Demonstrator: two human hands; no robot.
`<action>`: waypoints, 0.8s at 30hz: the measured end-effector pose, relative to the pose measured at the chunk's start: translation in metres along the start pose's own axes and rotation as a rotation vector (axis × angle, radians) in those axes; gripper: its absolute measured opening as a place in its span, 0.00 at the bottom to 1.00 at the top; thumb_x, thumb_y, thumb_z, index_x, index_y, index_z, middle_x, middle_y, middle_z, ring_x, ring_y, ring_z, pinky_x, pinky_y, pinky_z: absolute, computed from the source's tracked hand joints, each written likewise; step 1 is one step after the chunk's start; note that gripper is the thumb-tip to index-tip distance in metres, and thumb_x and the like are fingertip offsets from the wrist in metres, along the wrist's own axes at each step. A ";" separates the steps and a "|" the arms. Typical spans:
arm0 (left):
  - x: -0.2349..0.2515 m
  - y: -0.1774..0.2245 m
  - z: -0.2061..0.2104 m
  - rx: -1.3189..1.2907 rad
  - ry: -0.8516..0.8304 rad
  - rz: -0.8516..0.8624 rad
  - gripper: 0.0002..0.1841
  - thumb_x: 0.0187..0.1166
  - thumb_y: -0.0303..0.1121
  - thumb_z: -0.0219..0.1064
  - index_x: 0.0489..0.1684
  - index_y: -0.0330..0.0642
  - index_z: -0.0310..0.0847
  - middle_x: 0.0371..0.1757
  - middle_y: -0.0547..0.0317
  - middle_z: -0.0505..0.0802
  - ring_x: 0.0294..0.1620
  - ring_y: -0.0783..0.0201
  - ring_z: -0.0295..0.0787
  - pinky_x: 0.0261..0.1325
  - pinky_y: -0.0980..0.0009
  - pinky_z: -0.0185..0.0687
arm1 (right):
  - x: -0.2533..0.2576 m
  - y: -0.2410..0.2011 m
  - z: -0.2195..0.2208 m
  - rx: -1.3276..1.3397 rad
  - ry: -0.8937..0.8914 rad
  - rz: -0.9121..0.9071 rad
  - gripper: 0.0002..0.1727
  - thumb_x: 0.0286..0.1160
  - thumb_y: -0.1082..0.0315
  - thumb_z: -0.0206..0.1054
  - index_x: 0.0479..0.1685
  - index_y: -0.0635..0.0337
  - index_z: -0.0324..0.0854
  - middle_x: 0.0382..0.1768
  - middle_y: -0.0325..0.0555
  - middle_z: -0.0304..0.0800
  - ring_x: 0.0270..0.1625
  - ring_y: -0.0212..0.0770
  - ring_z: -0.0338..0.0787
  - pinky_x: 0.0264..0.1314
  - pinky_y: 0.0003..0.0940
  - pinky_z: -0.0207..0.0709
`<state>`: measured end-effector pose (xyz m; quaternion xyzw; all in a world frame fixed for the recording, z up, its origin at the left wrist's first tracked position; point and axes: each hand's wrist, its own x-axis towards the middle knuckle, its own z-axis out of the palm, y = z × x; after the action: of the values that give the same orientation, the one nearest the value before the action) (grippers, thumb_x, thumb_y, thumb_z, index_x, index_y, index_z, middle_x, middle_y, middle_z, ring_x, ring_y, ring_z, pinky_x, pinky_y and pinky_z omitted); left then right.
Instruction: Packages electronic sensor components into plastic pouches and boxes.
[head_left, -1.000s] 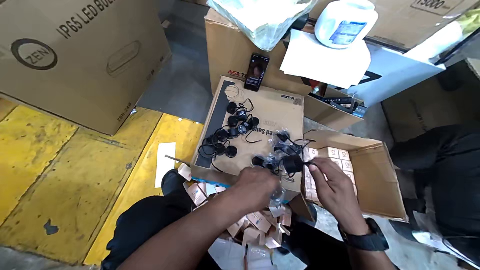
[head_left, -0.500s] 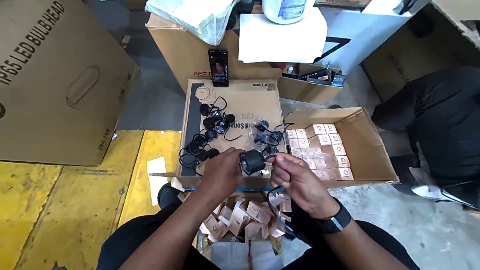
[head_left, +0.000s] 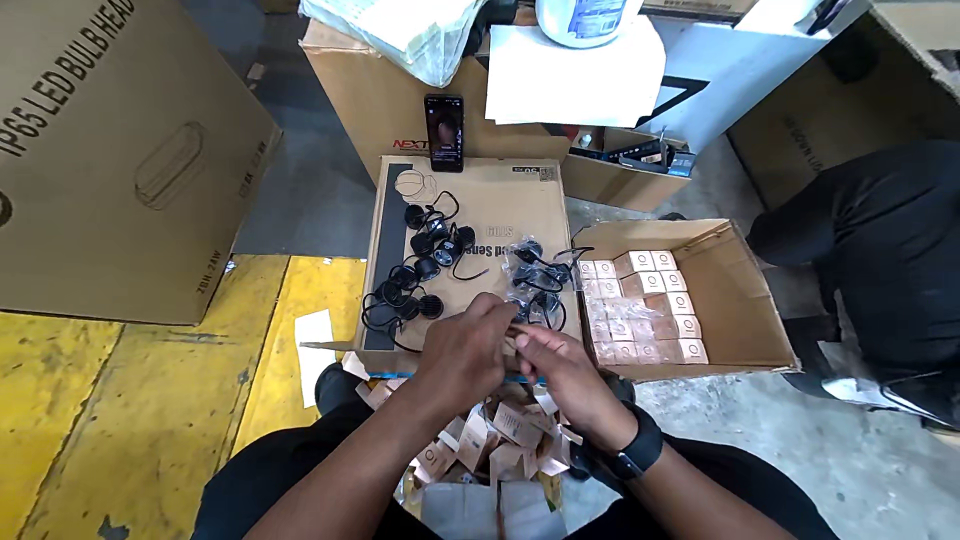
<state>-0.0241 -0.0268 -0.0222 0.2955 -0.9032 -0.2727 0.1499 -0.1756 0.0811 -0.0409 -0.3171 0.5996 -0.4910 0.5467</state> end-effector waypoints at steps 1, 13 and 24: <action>-0.001 0.001 0.002 -0.017 -0.007 0.030 0.22 0.72 0.25 0.62 0.65 0.49 0.89 0.60 0.58 0.92 0.37 0.58 0.93 0.33 0.54 0.88 | -0.001 0.001 0.003 -0.087 -0.064 -0.007 0.17 0.90 0.64 0.56 0.59 0.61 0.89 0.26 0.34 0.83 0.26 0.27 0.79 0.32 0.24 0.75; 0.004 0.017 -0.016 0.156 -0.524 -0.254 0.27 0.77 0.33 0.64 0.80 0.49 0.72 0.64 0.45 0.87 0.48 0.44 0.92 0.45 0.43 0.86 | 0.010 0.016 -0.001 -0.819 -0.040 -0.216 0.15 0.82 0.56 0.61 0.38 0.54 0.89 0.34 0.40 0.91 0.39 0.37 0.90 0.46 0.44 0.83; -0.013 0.018 -0.018 0.205 -0.818 -0.223 0.23 0.79 0.36 0.66 0.71 0.38 0.74 0.58 0.37 0.89 0.58 0.35 0.89 0.53 0.35 0.81 | 0.136 -0.015 -0.011 -1.466 0.107 -0.352 0.18 0.89 0.61 0.55 0.54 0.61 0.89 0.48 0.57 0.93 0.50 0.58 0.92 0.61 0.59 0.79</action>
<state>-0.0145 -0.0140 0.0016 0.2724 -0.8731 -0.2908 -0.2809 -0.2163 -0.0462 -0.0743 -0.6664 0.7388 -0.0612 0.0797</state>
